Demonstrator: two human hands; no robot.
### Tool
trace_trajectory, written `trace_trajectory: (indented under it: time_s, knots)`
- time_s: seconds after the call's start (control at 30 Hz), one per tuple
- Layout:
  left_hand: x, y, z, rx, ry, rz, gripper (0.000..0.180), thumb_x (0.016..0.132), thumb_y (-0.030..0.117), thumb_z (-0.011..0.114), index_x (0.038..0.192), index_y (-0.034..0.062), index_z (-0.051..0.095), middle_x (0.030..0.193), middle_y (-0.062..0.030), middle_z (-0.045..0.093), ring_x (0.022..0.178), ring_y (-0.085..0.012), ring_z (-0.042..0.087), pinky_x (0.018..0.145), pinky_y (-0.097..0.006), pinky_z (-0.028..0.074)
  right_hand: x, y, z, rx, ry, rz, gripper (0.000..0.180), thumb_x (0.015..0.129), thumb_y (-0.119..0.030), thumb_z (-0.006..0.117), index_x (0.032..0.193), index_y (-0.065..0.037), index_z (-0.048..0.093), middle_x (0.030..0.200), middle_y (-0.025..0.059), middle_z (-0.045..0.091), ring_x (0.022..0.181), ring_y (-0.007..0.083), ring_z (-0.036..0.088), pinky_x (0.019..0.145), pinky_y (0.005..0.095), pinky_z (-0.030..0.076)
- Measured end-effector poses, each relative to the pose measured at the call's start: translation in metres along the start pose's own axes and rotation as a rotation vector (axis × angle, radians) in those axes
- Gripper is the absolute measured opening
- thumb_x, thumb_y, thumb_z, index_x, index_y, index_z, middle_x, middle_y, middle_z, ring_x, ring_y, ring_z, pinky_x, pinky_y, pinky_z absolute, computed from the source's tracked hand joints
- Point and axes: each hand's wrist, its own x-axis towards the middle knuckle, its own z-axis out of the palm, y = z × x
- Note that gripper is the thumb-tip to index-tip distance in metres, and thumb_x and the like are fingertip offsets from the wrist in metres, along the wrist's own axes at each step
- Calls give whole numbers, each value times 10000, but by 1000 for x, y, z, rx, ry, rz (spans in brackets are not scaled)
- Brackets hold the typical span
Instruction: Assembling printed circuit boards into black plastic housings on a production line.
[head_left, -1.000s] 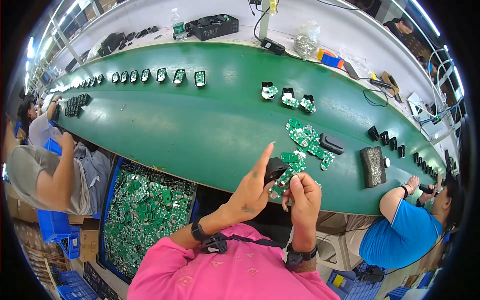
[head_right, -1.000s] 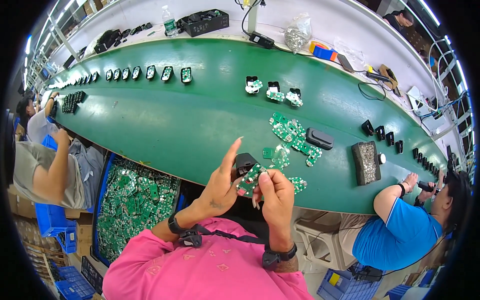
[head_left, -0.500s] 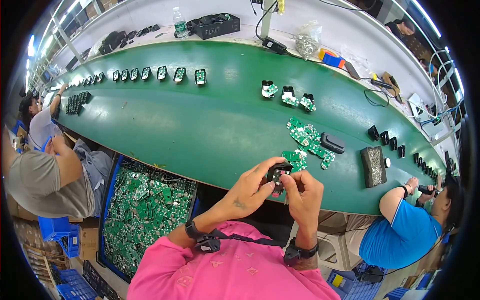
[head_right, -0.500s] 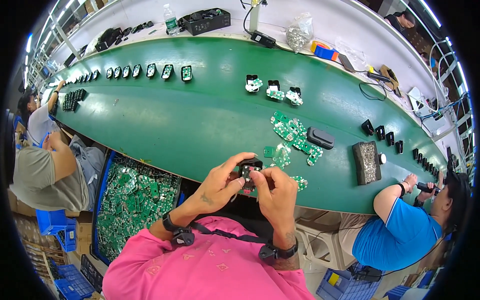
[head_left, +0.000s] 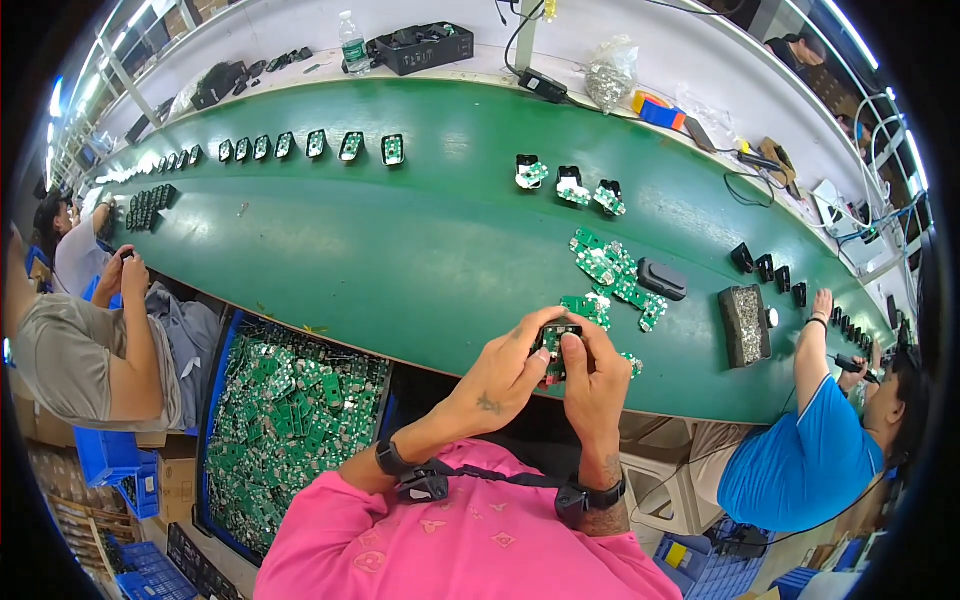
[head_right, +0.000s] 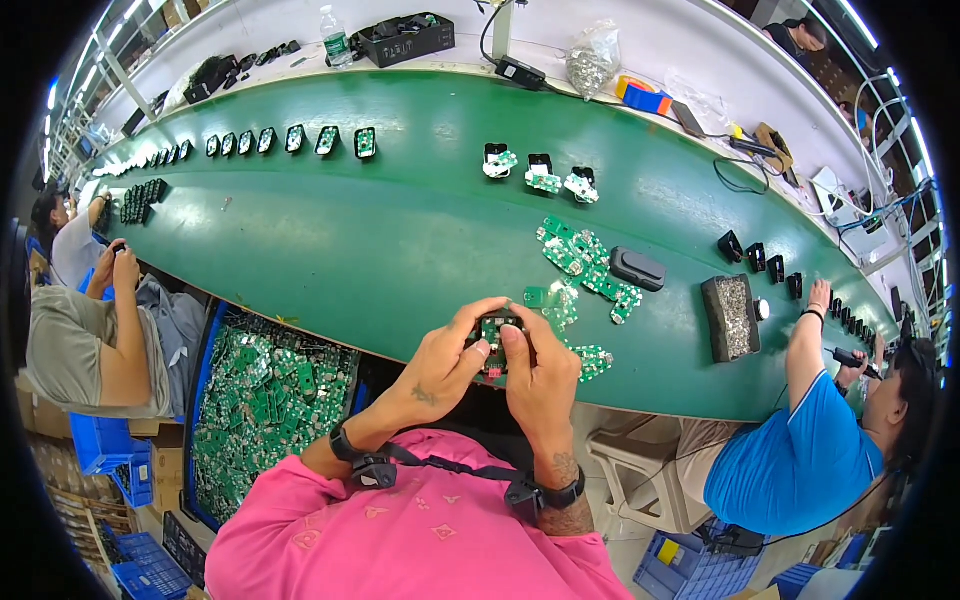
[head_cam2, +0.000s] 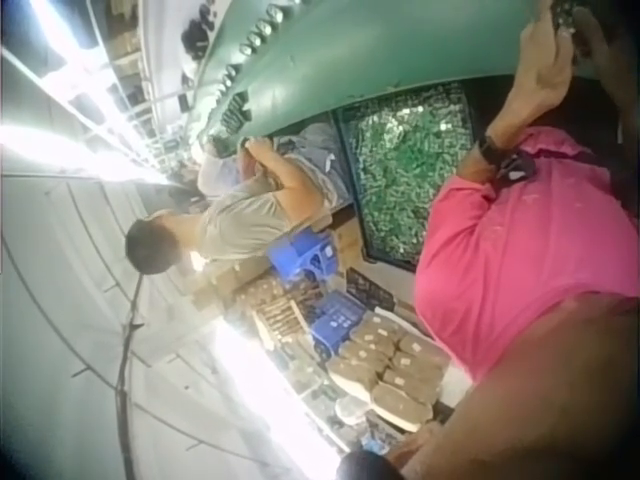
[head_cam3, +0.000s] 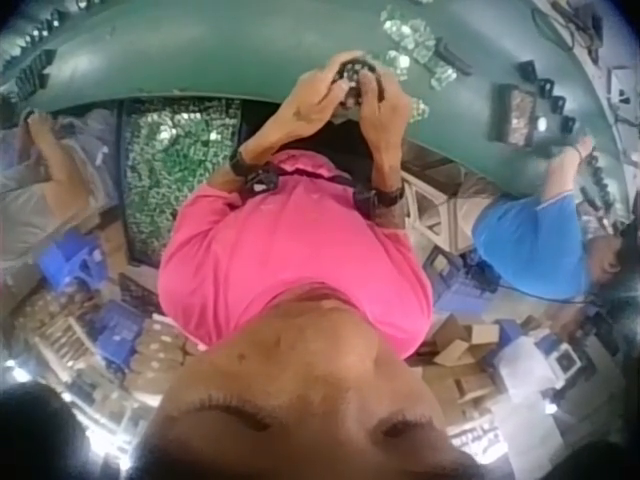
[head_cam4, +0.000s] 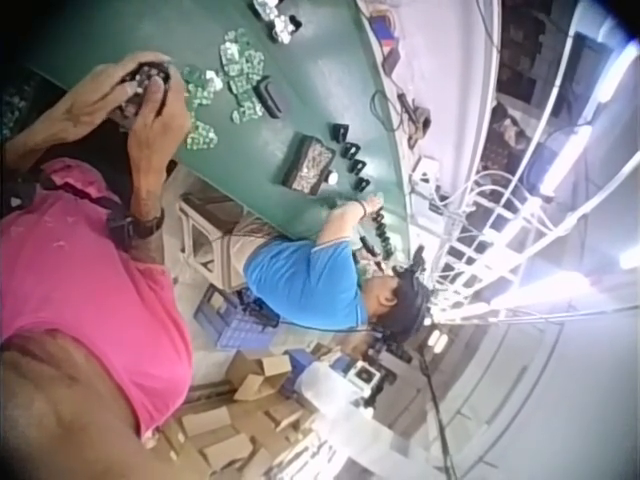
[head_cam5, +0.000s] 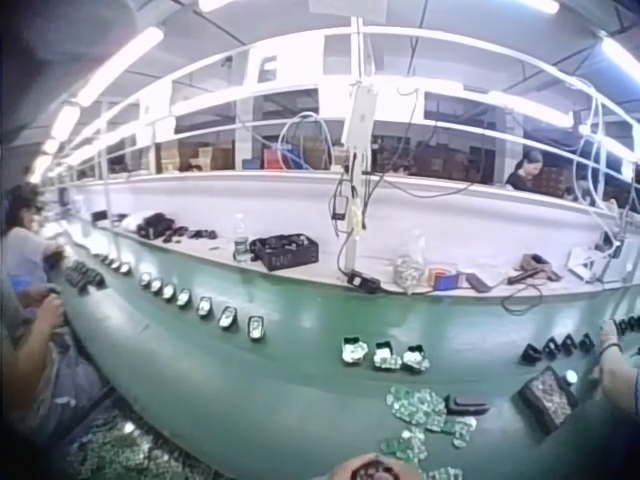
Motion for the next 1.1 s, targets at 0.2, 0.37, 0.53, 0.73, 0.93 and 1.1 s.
trace_trajectory:
  time_s: [0.2,0.37,0.53,0.73,0.93,1.1]
  knots:
    - [2,4,-1,-33,-17,-133,431,1005,96,434,1425,10,395,948,-179,642,744,-247,625,686,-378,505,2,4,2,-118,-58,-81,319,1008,-185,597,1277,-19,639,936,199,717,734,268,701,677,365,538]
    - [0,-9,3,-106,84,-77,415,1009,95,437,1418,26,414,863,-119,629,619,-136,593,561,-312,495,-1,-13,11,65,-115,137,317,1014,-140,546,1297,-22,626,931,182,706,747,258,698,694,366,543]
    - [-4,-8,7,2,145,9,395,996,94,442,1381,8,413,924,-194,657,704,-297,679,647,-394,545,-3,9,30,112,-20,-27,334,1019,-150,532,1319,-21,607,874,163,689,694,213,673,650,352,533]
    - [49,-53,-33,-11,18,-121,396,986,79,426,1378,23,434,941,-178,656,691,-237,699,593,-342,558,25,39,61,10,-81,120,462,1013,-229,562,1375,51,492,764,181,689,646,344,675,628,438,527]
    - [187,-158,-156,42,380,-228,427,981,90,409,1404,45,440,952,-143,641,547,-205,672,466,-312,545,-17,63,102,-434,-129,-263,354,902,-192,689,1195,-7,616,825,117,635,767,334,642,664,432,515]
    - [252,-205,-214,341,525,-222,414,950,51,441,1359,3,484,845,-202,682,524,-256,686,489,-382,564,-19,64,102,-406,-161,-257,240,875,-181,709,1065,-39,668,849,102,626,779,305,636,657,413,517]
